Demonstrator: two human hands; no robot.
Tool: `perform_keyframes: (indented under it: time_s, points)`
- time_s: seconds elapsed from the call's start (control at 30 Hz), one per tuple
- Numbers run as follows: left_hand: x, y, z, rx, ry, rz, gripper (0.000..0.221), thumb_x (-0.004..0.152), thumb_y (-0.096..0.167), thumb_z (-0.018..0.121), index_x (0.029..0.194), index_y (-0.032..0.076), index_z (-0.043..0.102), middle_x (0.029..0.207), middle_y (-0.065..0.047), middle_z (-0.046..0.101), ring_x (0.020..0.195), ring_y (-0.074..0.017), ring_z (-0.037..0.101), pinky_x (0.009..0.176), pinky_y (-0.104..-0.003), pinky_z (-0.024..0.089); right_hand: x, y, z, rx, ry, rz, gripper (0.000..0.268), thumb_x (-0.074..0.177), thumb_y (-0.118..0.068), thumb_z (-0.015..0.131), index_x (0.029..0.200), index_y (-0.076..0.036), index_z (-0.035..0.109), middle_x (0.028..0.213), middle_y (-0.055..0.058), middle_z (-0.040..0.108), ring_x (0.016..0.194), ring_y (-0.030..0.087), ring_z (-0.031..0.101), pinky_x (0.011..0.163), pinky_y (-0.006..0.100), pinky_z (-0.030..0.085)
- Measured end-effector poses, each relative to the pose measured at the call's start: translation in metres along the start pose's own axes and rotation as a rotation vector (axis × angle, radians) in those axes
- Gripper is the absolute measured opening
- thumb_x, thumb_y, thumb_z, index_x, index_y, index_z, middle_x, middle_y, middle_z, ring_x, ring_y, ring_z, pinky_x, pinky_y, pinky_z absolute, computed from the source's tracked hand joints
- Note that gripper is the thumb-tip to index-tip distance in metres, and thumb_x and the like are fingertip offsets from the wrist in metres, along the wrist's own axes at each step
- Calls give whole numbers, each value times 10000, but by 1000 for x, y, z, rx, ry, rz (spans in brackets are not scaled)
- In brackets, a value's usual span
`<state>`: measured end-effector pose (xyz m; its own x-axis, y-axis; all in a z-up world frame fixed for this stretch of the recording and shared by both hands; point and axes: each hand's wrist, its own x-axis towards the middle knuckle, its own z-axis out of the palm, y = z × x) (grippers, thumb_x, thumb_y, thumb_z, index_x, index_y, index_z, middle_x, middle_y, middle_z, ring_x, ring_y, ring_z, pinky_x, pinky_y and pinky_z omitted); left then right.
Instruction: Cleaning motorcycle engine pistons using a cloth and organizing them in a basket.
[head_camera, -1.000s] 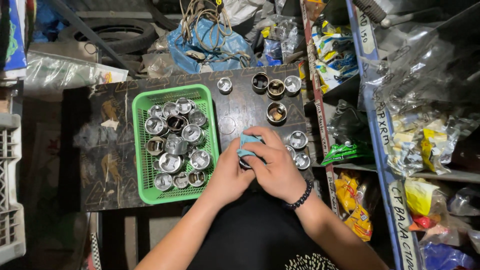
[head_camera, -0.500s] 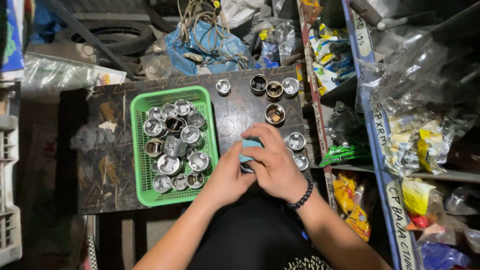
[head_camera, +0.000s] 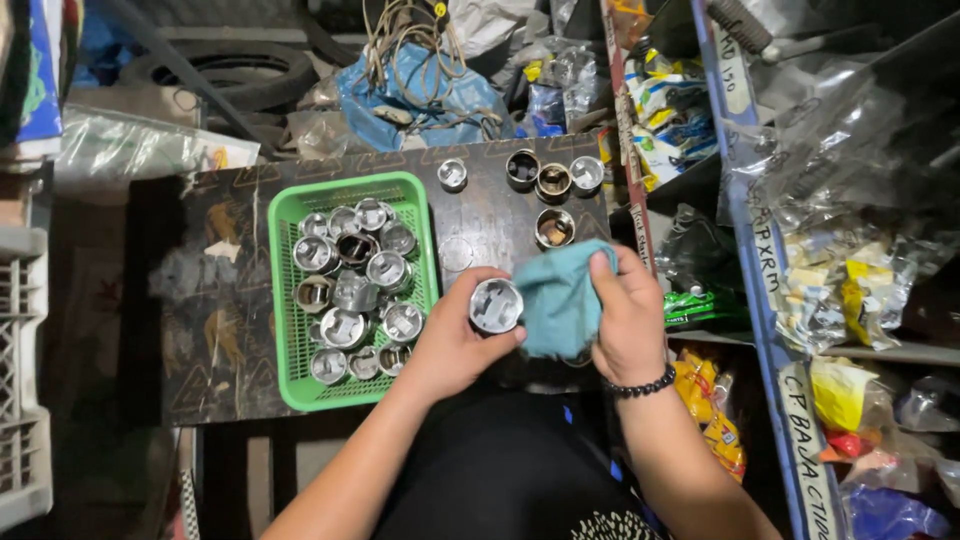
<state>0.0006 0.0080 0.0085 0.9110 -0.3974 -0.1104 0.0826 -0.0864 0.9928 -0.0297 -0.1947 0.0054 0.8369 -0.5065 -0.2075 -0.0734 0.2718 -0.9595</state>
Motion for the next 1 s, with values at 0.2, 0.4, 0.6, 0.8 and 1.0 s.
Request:
perform_keyframes:
  time_s: [0.2,0.4,0.6,0.8,1.0]
  points:
    - [2,-6,0,-568,-78,-69,649,721,95,848,1287,33,536,1180,-205,699,1039,-230,661,885,-353,526,-29,-27,28,44,-22,91,226,1054,-216,584,1077,-31,713,895,91,725,822,124,673,833,311,587]
    - [-1,-2,1,-1064,-142,-232,616,764,150,723,1332,-23,558,1116,-217,672,839,-190,618,665,-293,478,-34,-28,34,-62,-176,-63,232,998,-89,578,1134,33,722,1101,144,698,1067,179,615,1039,381,501]
    - [-2,-6,4,-1110,-67,-215,486,857,191,713,1286,30,552,974,-167,635,745,-186,580,626,-285,465,-38,-31,39,-206,-261,-141,223,875,-61,793,1087,-13,740,928,19,633,898,80,547,865,280,527]
    - [7,-19,10,-971,186,-381,307,984,371,652,1021,67,660,809,-126,660,613,-223,623,514,-293,484,-46,-30,48,-455,-321,-204,165,827,-106,838,983,-94,786,823,13,677,791,104,618,735,275,533]
    - [3,-2,14,-717,283,-508,422,969,478,635,1008,62,697,877,-117,700,710,-216,648,576,-287,500,-38,-19,42,-526,-295,-203,115,842,-116,822,944,-87,780,833,61,715,812,111,599,773,329,526]
